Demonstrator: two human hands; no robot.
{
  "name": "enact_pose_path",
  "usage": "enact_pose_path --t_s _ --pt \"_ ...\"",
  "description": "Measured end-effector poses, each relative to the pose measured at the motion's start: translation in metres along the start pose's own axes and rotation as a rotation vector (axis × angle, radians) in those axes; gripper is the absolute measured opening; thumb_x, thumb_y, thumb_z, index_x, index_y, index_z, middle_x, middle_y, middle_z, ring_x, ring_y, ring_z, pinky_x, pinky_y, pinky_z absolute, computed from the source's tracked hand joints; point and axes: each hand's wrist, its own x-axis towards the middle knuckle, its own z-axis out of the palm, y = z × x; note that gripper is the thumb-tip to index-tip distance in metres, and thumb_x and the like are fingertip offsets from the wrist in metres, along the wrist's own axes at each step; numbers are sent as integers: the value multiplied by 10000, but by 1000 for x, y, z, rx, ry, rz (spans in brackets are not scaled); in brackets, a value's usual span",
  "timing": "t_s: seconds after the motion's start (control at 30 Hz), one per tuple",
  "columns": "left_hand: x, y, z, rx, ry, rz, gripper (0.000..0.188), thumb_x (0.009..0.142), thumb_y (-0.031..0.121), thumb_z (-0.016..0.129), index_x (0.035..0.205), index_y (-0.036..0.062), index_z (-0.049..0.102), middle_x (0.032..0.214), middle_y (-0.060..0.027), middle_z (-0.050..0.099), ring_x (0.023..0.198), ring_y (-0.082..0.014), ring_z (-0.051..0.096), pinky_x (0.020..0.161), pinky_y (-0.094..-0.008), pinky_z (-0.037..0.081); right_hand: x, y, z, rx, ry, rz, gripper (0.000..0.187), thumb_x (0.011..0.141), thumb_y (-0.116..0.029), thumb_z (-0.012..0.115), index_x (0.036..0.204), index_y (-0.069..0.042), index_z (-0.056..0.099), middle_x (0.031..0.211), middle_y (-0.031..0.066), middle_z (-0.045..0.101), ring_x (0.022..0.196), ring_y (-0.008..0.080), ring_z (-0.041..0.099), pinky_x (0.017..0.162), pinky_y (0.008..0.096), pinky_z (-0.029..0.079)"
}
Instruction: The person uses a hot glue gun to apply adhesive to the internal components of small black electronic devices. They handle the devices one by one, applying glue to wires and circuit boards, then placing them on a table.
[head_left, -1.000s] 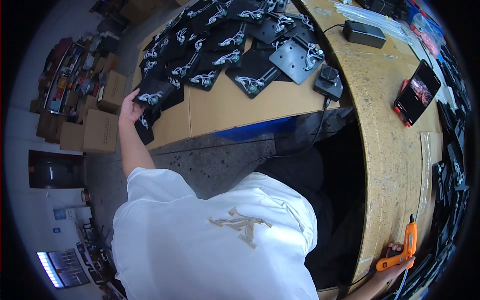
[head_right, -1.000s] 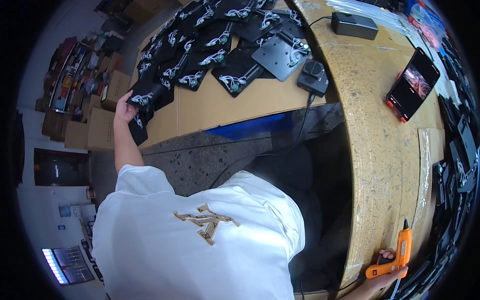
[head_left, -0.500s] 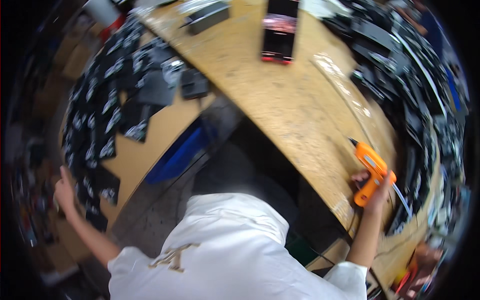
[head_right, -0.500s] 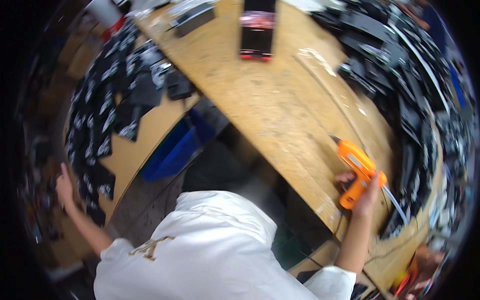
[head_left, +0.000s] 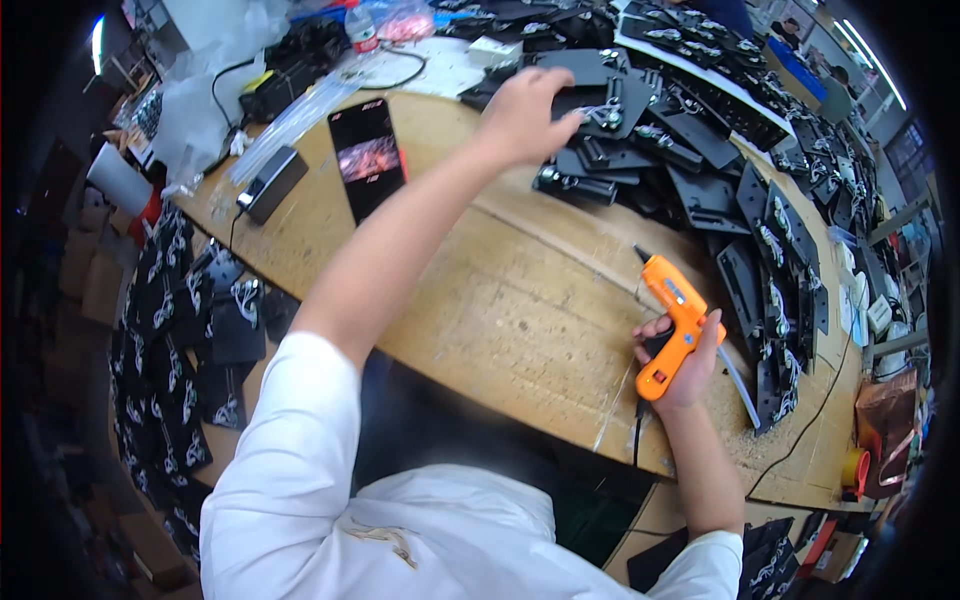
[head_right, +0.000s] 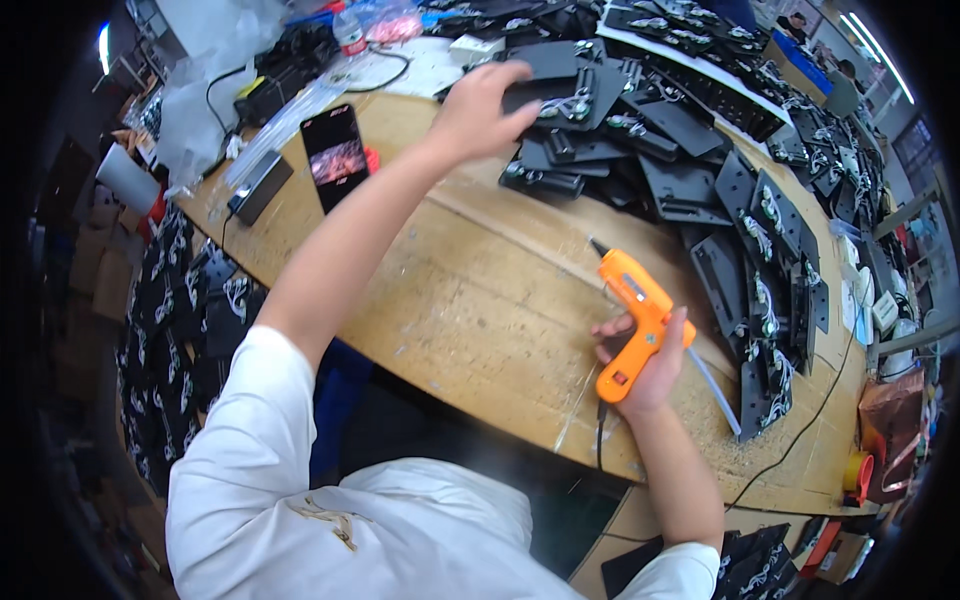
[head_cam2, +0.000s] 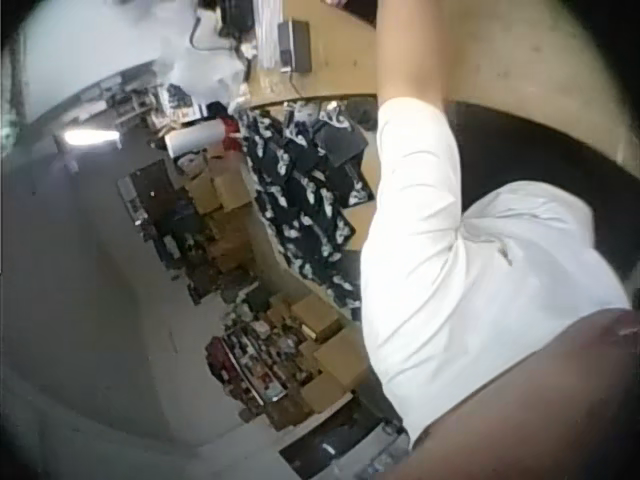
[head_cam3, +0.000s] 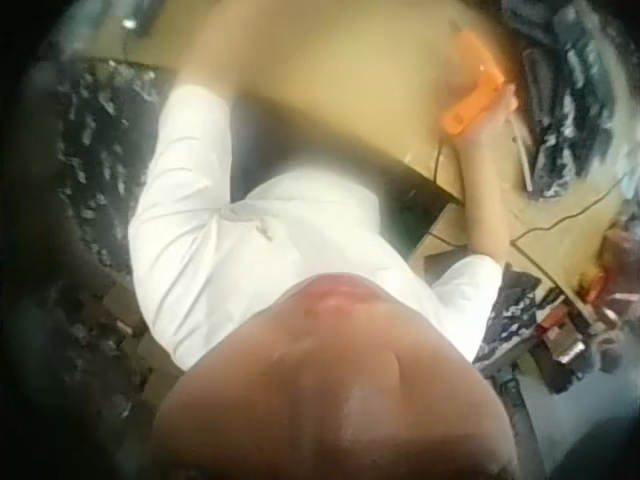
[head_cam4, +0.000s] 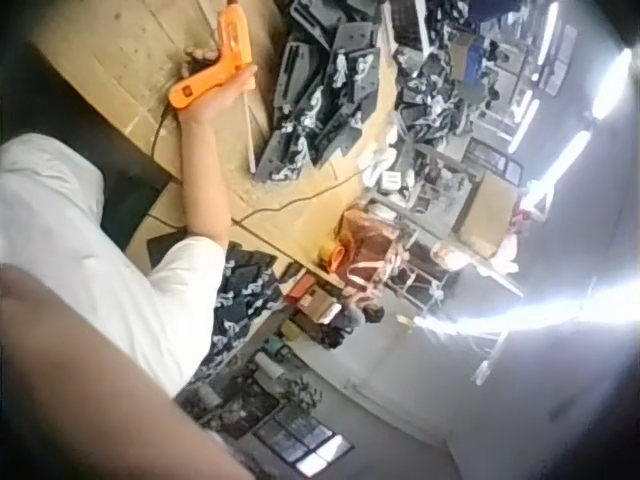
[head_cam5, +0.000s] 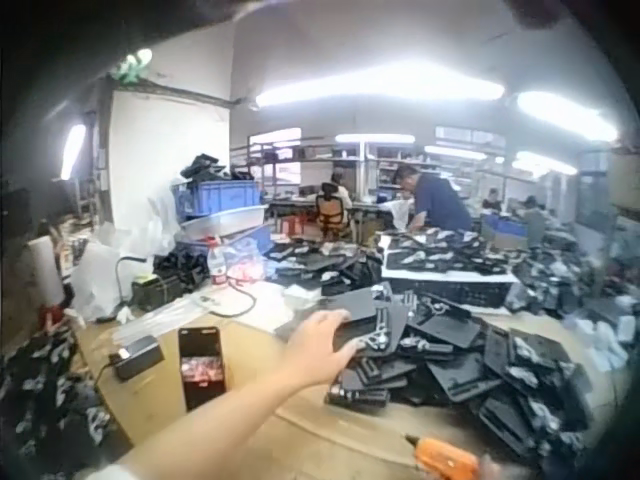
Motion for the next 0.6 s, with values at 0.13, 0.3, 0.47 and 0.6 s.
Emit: enact_pose_path --t_s 0.13,0.3,0.47,0.6 --pt "98 -46 61 188 -240 -236 957 648 718 669 1418 216 402 1432 -263 344 1329 -440 319 1088 -493 306 -1 3 -12 1 -42 -8 697 912 -694 293 811 -56 554 766 104 604 754 264 599 597 315 453" --pt "121 -83 108 33 -664 -270 1196 575 792 661 1502 165 242 1478 -304 272 1384 -436 246 1129 -477 225 -1 8 -20 -36 -174 -12 712 920 -682 263 852 -41 566 795 106 614 736 235 567 825 406 466" --pt "116 -79 87 -170 -818 -188 1239 556 539 843 1498 60 197 1368 -259 458 1276 -335 451 1067 -380 341 1 6 -25 -42 -256 -1 695 936 -654 276 895 -25 569 851 118 592 844 254 569 856 419 449" --pt "104 -69 52 10 -780 -35 1232 525 497 861 1486 76 216 1303 -273 505 1222 -375 494 1034 -388 381 2 8 -23 -68 -243 -28 624 973 -575 279 912 -22 562 845 120 591 857 261 577 880 435 452"
